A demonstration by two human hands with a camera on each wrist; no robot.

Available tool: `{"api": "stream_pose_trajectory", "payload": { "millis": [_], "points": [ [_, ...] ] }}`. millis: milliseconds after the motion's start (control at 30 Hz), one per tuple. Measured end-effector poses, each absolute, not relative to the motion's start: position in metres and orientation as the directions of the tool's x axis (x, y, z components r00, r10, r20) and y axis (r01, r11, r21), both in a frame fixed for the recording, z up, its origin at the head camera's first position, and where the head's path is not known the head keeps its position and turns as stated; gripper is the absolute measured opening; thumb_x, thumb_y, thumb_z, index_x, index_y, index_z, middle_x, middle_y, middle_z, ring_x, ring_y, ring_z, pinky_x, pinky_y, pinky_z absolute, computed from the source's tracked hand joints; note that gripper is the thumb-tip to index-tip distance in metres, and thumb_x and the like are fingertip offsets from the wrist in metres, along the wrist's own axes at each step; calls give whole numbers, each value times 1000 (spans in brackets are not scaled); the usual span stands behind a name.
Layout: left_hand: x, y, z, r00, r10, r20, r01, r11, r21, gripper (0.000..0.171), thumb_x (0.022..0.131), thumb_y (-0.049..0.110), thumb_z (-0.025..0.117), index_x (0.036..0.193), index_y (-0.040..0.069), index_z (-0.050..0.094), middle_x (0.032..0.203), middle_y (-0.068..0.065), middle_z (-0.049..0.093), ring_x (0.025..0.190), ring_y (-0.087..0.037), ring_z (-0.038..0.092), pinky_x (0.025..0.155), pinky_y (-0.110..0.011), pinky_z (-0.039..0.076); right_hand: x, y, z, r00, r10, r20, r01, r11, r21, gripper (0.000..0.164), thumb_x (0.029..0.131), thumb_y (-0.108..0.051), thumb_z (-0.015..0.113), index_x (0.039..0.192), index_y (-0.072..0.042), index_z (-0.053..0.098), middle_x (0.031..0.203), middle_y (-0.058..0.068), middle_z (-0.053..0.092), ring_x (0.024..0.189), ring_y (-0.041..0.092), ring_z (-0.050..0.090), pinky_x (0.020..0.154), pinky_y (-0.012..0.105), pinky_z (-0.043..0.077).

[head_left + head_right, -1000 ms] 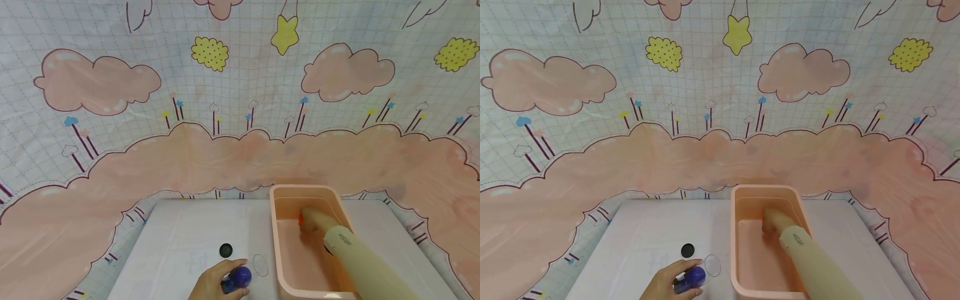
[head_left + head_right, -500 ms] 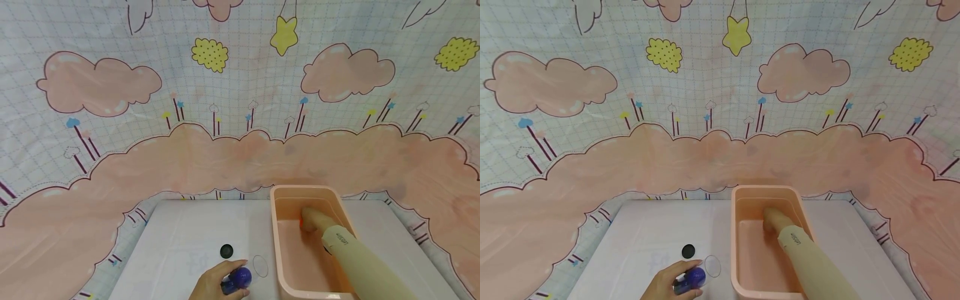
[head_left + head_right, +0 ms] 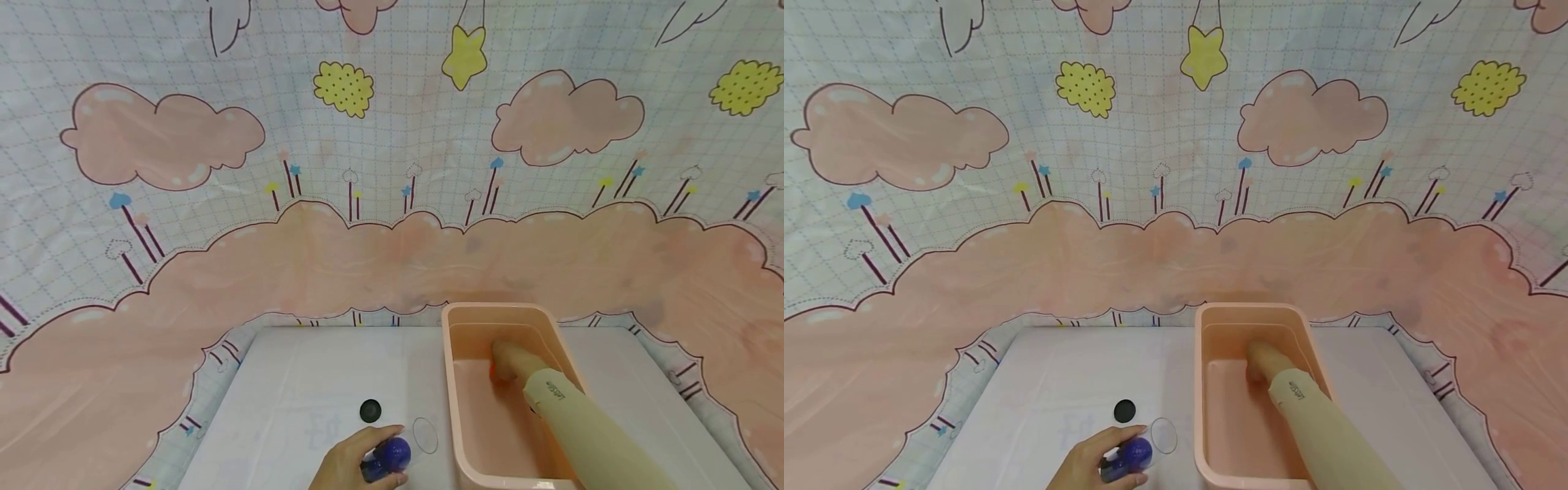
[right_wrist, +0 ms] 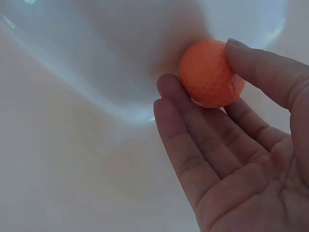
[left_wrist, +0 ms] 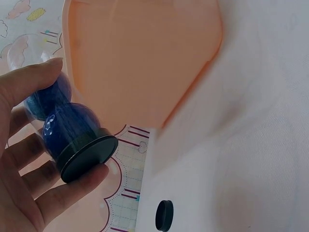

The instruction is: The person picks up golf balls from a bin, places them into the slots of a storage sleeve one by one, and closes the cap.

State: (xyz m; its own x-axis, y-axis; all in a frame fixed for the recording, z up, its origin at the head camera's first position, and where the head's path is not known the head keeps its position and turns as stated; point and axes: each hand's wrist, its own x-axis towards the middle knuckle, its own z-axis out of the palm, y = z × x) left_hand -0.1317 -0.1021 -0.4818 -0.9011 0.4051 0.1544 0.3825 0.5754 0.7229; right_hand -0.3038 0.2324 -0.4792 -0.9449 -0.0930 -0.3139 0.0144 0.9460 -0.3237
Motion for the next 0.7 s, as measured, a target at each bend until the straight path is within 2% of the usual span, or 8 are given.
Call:
{"api": "stream_pose_trajectory", "payload": {
  "millis": [233, 500, 700],
  "points": [
    [-131, -102, -482, -904, 403, 142, 371, 575, 729, 58, 78, 58, 72, 129, 35, 59, 109, 8, 68, 97, -7, 65, 70, -35, 60, -304, 231, -478, -943, -114, -312, -4, 943, -333, 41, 67, 3, 55, 51, -22, 26, 55, -5, 18, 52, 13, 20, 49, 25, 12],
    [-130, -102, -481, -906, 402, 132, 360, 569, 740, 58, 77, 58, 72, 129, 34, 60, 112, 4, 68, 99, -12, 66, 72, -40, 60, -303, 229, -476, -937, -99, -335, 33, 930, -366, 40, 67, 5, 56, 50, -21, 32, 52, -5, 22, 48, 12, 22, 45, 24, 14],
    [-130, -102, -479, -900, 409, 150, 379, 563, 734, 58, 78, 57, 73, 129, 34, 59, 111, 5, 68, 99, -10, 65, 71, -37, 60, -298, 230, -468, -935, -126, -330, 5, 929, -370, 43, 69, 5, 57, 51, -21, 29, 52, -6, 20, 49, 11, 19, 47, 23, 14]
  ]
}}
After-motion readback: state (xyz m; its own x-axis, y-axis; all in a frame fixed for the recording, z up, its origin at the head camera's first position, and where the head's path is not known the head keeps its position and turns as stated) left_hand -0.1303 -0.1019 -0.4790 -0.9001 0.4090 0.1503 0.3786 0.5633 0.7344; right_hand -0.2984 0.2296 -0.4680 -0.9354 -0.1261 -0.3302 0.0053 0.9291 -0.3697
